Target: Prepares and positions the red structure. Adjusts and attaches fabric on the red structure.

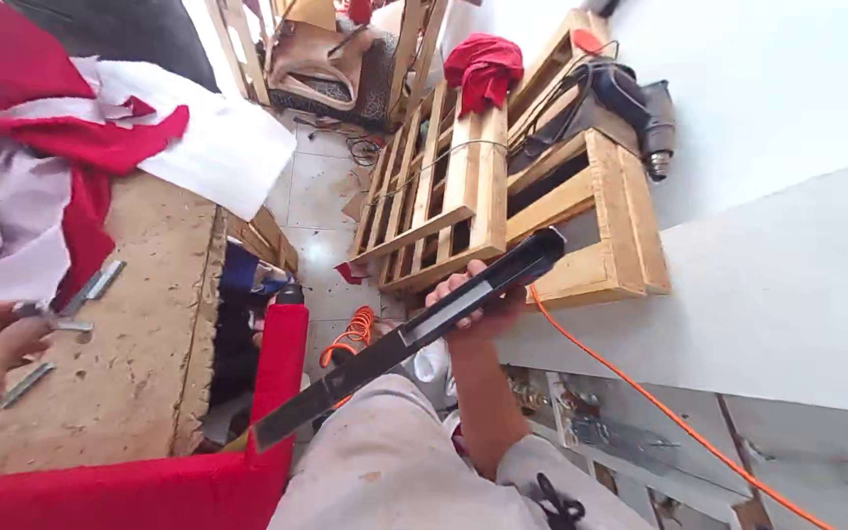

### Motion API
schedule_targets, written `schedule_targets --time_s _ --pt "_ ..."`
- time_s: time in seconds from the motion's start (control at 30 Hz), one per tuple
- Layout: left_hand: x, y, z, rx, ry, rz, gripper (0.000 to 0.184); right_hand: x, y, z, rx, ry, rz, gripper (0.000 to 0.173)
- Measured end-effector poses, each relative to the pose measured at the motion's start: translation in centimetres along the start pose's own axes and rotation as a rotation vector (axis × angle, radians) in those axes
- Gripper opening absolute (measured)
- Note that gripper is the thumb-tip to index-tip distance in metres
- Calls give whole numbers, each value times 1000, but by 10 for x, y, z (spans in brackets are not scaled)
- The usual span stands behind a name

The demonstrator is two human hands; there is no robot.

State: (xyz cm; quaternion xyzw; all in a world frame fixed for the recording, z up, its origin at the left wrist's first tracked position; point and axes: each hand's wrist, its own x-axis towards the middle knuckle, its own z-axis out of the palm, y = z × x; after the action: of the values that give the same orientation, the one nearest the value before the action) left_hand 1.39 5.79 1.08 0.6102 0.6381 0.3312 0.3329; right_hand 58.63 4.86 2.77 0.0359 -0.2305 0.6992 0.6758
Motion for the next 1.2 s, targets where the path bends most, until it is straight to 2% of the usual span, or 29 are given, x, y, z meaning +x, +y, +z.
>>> schedule_targets --time_s 0.1,0.17,0.23,0.3,0.47,0.7,0.8,0.87,0.93,1.0,1.07,1.13,1.2 --pt "-6 166 74 -212 -159 380 28 -1 13 1 49 -82 79 49" --pt "-14 249 120 -294 -293 553 22 -1 22 6 78 -116 145 50" --pt "-19 300 153 -404 -407 630 18 -2 31 12 88 -170 206 46" --pt "-16 325 173 -464 -483 636 15 -5 37 16 60 -225 241 41" --pt "-4 327 185 -558 -564 578 13 -11 42 17 54 -250 266 40" --pt "-13 313 212 -682 -429 485 14 -12 46 15 102 -201 259 39" --pt "-14 311 216 -628 -408 342 21 -12 49 13 92 -203 258 40" --pt "-11 310 215 -582 -470 206 33 -13 49 13 87 -204 263 40" --pt "-10 309 213 -589 -531 142 37 -13 50 15 88 -206 265 40" --pt "-11 305 205 -577 -544 198 38 -14 49 15 87 -208 264 41" --pt "-11 289 182 -445 -505 388 43 -13 45 15 72 -194 238 40" --pt "-9 254 150 -245 -413 531 46 -11 35 16 34 -165 152 40" --pt "-6 207 131 -252 -352 506 47 -10 16 22 -40 -145 8 40"
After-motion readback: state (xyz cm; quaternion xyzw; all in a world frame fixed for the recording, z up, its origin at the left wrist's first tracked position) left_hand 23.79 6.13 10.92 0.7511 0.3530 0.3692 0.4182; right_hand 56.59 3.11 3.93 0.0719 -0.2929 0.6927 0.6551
